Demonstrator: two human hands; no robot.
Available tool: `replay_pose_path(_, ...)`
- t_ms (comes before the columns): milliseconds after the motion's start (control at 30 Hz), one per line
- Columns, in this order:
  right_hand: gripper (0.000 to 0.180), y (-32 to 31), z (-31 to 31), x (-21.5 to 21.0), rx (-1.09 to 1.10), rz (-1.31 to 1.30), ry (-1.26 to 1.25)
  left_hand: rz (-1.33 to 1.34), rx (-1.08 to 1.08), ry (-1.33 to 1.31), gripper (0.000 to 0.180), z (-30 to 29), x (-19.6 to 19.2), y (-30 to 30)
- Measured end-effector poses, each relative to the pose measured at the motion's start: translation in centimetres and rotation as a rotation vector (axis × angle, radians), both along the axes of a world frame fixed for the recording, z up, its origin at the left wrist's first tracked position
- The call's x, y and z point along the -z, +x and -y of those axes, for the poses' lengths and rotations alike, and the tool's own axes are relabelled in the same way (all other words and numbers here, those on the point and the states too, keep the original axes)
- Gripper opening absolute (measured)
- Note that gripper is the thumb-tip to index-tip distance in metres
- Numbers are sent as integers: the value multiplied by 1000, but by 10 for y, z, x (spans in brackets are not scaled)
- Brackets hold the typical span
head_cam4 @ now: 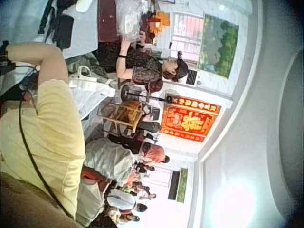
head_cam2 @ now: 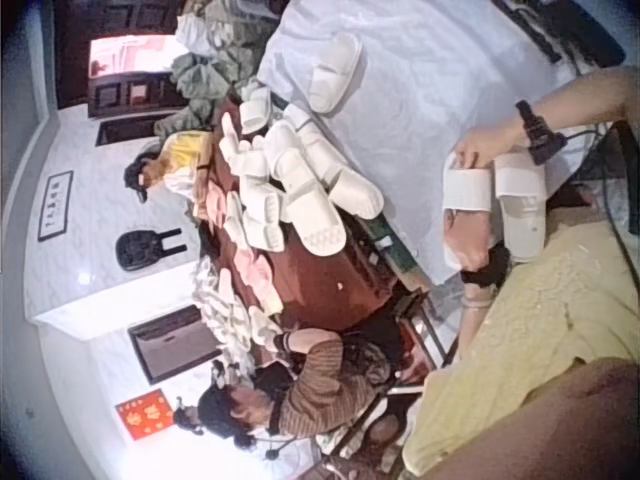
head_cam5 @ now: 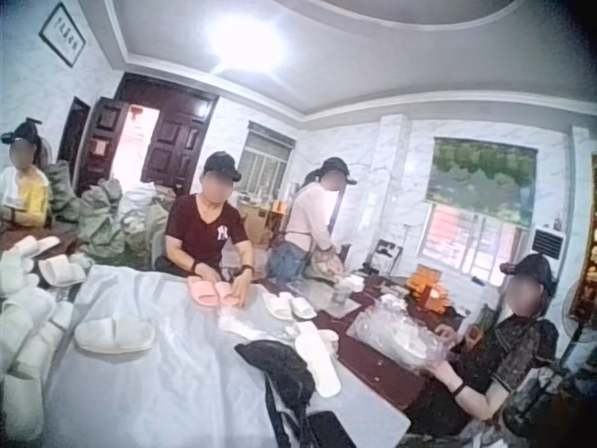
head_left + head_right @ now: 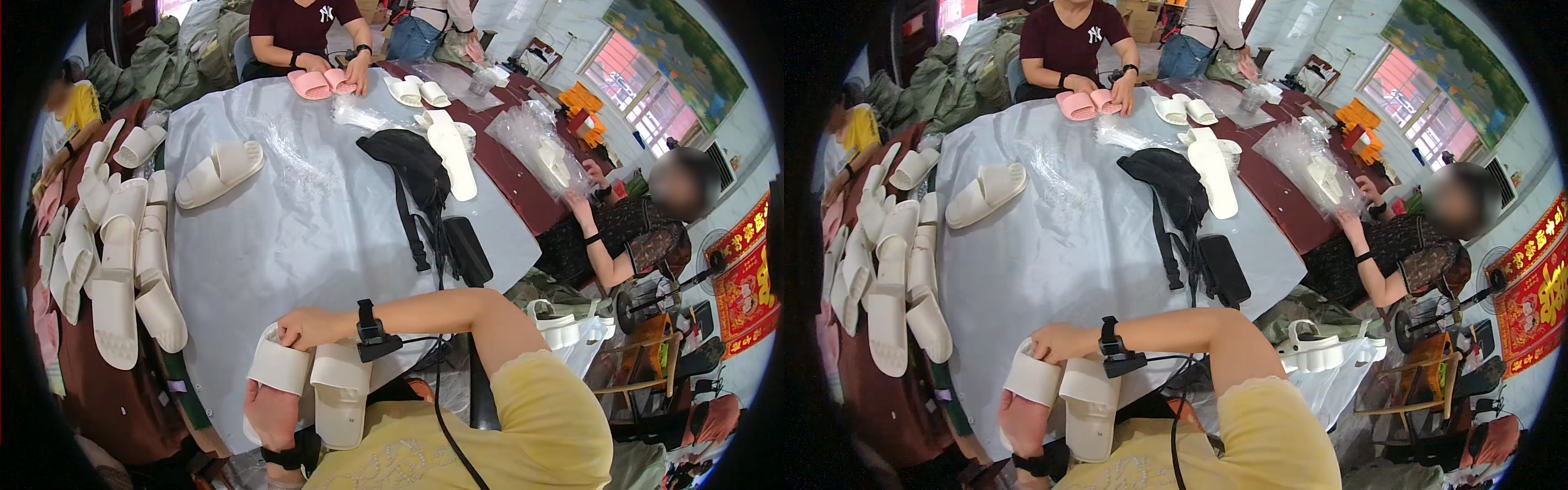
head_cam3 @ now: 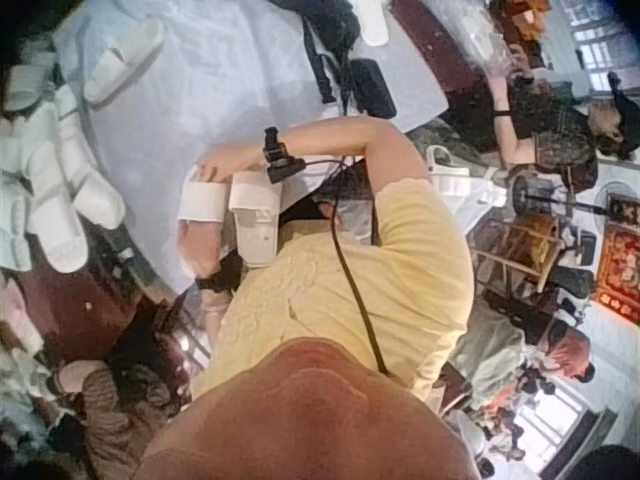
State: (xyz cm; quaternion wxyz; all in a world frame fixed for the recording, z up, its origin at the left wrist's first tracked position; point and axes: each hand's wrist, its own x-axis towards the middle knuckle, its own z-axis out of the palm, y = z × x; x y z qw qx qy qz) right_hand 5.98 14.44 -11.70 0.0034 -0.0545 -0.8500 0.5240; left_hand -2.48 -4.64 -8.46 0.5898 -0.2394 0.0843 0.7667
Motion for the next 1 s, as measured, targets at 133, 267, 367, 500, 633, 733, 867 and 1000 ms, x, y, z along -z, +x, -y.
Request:
replay_pose_path(133, 16, 0, 5, 3, -6, -76, 34, 66, -64, 53, 54, 3, 11, -2)
replay_pose_path(267, 11, 7, 11, -6, 55, -192, 142, 33, -19, 36, 57, 6, 5, -1)
replay_pose_path(367, 10, 5, 14, -14, 75, -178, 127, -266, 78, 172, 59, 10, 17, 0)
replay_pose_path(500, 12, 2, 10, -10, 29, -99, 71, -286, 81, 21, 61, 2, 13, -4)
replay_pose_path(633, 12, 2, 11, -5, 40, -152, 65, -187, 106, 41, 63, -2, 6, -4)
replay_pose_path(733, 15, -3, 17, -12, -94, -192, 170, -272, 88, 57, 63, 3, -3, -3)
replay_pose_path(867, 18, -5, 16, -23, -128, -27, 226, -190, 89, 45, 62, 6, 9, -7)
replay_pose_path(1000, 20, -4, 16, -26, -114, 122, 217, -306, 120, 18, 56, 3, 8, -9)
